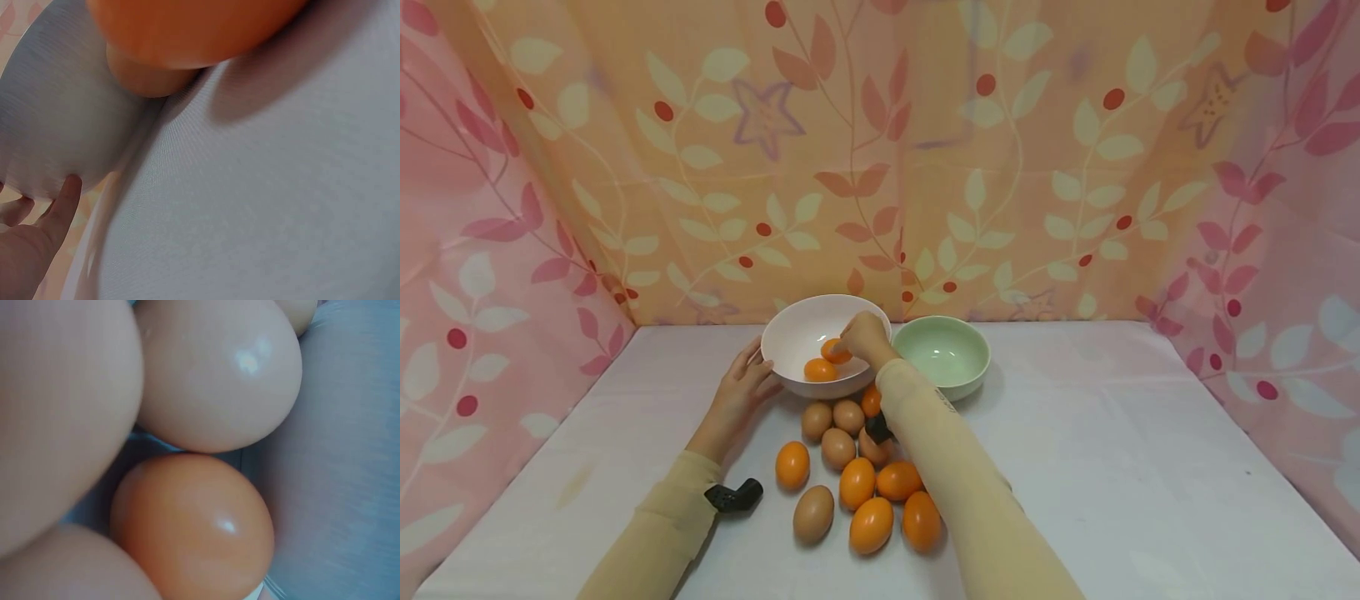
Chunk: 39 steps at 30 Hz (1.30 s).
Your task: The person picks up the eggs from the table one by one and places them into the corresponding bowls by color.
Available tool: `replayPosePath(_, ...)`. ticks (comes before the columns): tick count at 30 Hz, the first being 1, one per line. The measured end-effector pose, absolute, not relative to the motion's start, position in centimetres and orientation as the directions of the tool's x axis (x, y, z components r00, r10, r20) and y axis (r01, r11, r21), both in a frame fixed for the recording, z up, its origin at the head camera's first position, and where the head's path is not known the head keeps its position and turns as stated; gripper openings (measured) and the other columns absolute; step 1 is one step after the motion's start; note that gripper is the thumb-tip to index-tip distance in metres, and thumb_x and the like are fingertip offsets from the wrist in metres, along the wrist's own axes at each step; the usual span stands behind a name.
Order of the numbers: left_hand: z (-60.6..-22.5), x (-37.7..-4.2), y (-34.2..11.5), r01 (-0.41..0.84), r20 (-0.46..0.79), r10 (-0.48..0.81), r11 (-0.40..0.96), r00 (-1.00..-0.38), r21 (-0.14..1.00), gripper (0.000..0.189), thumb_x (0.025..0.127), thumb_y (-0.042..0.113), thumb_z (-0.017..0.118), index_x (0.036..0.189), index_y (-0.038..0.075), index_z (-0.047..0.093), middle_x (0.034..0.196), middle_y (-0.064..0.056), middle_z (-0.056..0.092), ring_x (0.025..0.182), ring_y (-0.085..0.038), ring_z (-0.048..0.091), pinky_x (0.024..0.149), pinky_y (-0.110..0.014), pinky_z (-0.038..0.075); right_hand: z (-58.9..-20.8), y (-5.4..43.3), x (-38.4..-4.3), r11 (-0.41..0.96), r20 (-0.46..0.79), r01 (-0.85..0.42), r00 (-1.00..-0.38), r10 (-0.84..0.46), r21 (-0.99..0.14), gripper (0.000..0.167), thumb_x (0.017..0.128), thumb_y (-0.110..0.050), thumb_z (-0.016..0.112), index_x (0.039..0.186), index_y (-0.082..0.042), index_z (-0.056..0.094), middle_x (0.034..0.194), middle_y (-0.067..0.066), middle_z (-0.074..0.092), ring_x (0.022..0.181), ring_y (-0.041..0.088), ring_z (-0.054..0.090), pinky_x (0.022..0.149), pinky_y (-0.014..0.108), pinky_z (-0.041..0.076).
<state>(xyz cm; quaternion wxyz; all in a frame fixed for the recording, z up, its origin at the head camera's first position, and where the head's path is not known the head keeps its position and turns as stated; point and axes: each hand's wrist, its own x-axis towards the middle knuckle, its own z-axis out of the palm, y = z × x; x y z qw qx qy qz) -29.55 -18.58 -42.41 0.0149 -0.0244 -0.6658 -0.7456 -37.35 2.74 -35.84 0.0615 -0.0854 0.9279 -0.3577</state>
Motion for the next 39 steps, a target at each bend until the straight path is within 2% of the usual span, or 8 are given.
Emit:
replayPosePath(5, -42.4, -29.5, -18.6, 0.053, 0.054, 0.009, -0.112, -0.998, 0.992, 0.061, 0.105, 0.016, 0.048, 0.159, 0.015, 0.02, 0.167, -0.007, 0.019, 0.15, -0.025, 0.031, 0.113, -0.052, 0.041, -35.8, 2.7, -37.3, 0.735, -0.08, -0.119, -0.97, -0.23, -0.668, 0.027, 0.081, -0.016, 0.081, 0.102, 0.0, 0.077, 0.095, 0.013, 0.077, 0.08, 0.018, 0.063, 0.066, 0.017, 0.046)
replayPosePath(14, -42.4, -29.7, -18.6, 0.047, 0.049, 0.009, -0.11, -0.999, 0.993, 0.061, 0.105, 0.017, 0.048, 0.16, 0.015, 0.02, 0.167, -0.008, 0.018, 0.149, -0.025, 0.032, 0.112, -0.049, 0.043, -35.7, 2.6, -37.5, 0.768, -0.098, -0.126, -0.966, -0.239, -0.628, 0.026, 0.08, -0.016, 0.082, 0.098, 0.002, 0.077, 0.09, 0.013, 0.077, 0.076, 0.017, 0.064, 0.063, 0.016, 0.044)
replayPosePath(23, -42.4, -29.7, -18.7, 0.048, 0.049, 0.005, -0.112, -0.999, 0.993, 0.061, 0.105, 0.017, 0.048, 0.159, 0.016, 0.021, 0.167, -0.008, 0.018, 0.149, -0.027, 0.032, 0.114, -0.053, 0.04, -35.7, 2.6, -37.5, 0.771, -0.123, -0.113, -0.963, -0.242, -0.627, 0.029, 0.079, -0.019, 0.084, 0.097, 0.001, 0.077, 0.092, 0.013, 0.076, 0.077, 0.017, 0.062, 0.063, 0.015, 0.044)
replayPosePath(26, -42.4, -29.7, -18.6, 0.047, 0.047, 0.001, -0.12, -0.999, 0.992, 0.062, 0.104, 0.017, 0.049, 0.159, 0.016, 0.021, 0.167, -0.008, 0.018, 0.149, -0.026, 0.032, 0.114, -0.053, 0.04, -35.6, 2.6, -37.5, 0.77, -0.118, -0.125, -0.961, -0.252, -0.626, 0.029, 0.08, -0.019, 0.083, 0.1, 0.001, 0.076, 0.094, 0.013, 0.076, 0.081, 0.019, 0.063, 0.069, 0.019, 0.047)
replayPosePath(33, -42.5, -29.8, -18.7, 0.046, 0.047, 0.007, -0.115, -0.999, 0.992, 0.062, 0.105, 0.017, 0.049, 0.159, 0.015, 0.02, 0.167, -0.008, 0.017, 0.149, -0.027, 0.031, 0.114, -0.053, 0.04, -35.4, 2.6, -37.1, 0.769, -0.09, -0.149, -0.962, -0.259, -0.622, 0.03, 0.081, -0.016, 0.081, 0.106, 0.0, 0.076, 0.103, 0.012, 0.077, 0.1, 0.024, 0.064, 0.095, 0.03, 0.051)
replayPosePath(39, -42.6, -29.9, -18.8, 0.041, 0.042, 0.008, -0.117, -0.999, 0.992, 0.062, 0.104, 0.017, 0.049, 0.159, 0.016, 0.02, 0.168, -0.007, 0.017, 0.149, -0.025, 0.031, 0.113, -0.051, 0.042, -34.2, 3.4, -36.2, 0.678, -0.037, -0.167, -0.961, -0.275, -0.716, 0.035, 0.082, -0.016, 0.08, 0.112, -0.001, 0.074, 0.113, 0.012, 0.075, 0.116, 0.027, 0.061, 0.102, 0.036, 0.051)
